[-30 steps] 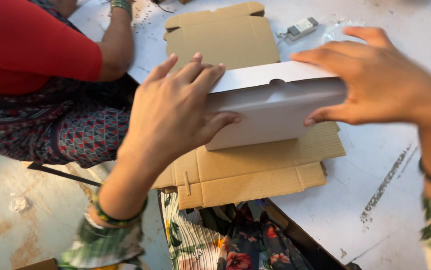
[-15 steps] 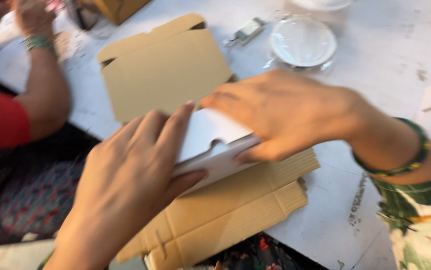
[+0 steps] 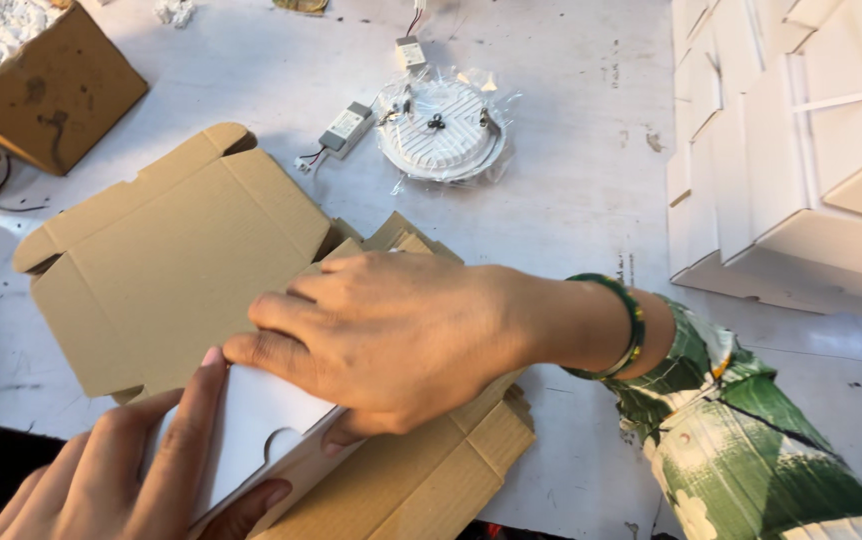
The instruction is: The person assembles flat cardboard boxes, places a plastic-wrapped circular item and a small white adapter inside, then closes the box and stacks it. The process is repeated for several units.
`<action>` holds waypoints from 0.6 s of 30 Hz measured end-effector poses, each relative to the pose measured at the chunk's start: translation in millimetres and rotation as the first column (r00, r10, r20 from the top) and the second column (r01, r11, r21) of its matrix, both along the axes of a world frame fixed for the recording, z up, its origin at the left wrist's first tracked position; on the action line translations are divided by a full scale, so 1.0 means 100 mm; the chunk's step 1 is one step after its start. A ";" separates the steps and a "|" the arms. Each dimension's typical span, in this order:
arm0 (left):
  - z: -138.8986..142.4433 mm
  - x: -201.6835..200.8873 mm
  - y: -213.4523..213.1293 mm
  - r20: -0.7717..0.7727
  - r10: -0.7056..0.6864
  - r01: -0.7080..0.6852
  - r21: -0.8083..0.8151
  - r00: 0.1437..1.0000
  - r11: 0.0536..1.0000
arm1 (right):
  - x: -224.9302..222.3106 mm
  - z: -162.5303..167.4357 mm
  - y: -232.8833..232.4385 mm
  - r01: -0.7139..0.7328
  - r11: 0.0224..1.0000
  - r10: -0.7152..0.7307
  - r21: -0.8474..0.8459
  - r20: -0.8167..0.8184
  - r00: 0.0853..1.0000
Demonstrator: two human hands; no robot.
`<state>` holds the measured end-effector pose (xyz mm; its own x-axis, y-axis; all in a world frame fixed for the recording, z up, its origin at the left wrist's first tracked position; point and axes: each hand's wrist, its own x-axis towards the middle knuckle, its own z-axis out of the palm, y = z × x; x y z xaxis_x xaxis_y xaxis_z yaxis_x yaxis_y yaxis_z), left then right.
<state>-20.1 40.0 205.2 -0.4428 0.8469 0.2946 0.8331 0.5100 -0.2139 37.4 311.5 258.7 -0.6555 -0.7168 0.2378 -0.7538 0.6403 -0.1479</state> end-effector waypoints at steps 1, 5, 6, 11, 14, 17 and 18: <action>-0.02 0.00 0.00 -0.007 -0.004 0.004 0.000 1.000 1.000 | 0.02 -0.01 0.00 -0.006 1.000 0.005 -0.027 -0.022 1.000; 0.07 0.04 0.01 -0.082 -0.061 0.063 0.015 0.995 0.998 | 0.05 -0.03 -0.02 0.034 0.999 -0.034 0.033 -0.002 0.999; 0.12 0.06 0.01 -0.081 -0.057 0.058 0.016 0.995 0.998 | 0.04 -0.04 -0.03 0.041 0.998 -0.041 0.052 0.002 0.999; 0.31 0.28 0.11 -0.052 0.004 0.004 0.158 0.999 0.987 | 0.03 -0.07 -0.03 0.081 0.996 -0.080 0.033 -0.027 0.996; 0.36 0.35 0.19 -0.056 0.092 -0.083 0.148 0.994 0.986 | 0.06 -0.08 -0.05 0.111 0.994 -0.110 0.015 -0.047 0.993; 0.37 0.39 0.22 -0.145 0.174 -0.153 0.144 0.974 0.978 | 0.07 -0.08 -0.08 0.170 0.985 -0.168 0.031 -0.059 0.984; 0.36 0.40 0.23 -0.189 0.164 -0.136 0.153 0.968 0.979 | 0.07 -0.09 -0.08 0.183 0.983 -0.181 0.032 -0.057 0.982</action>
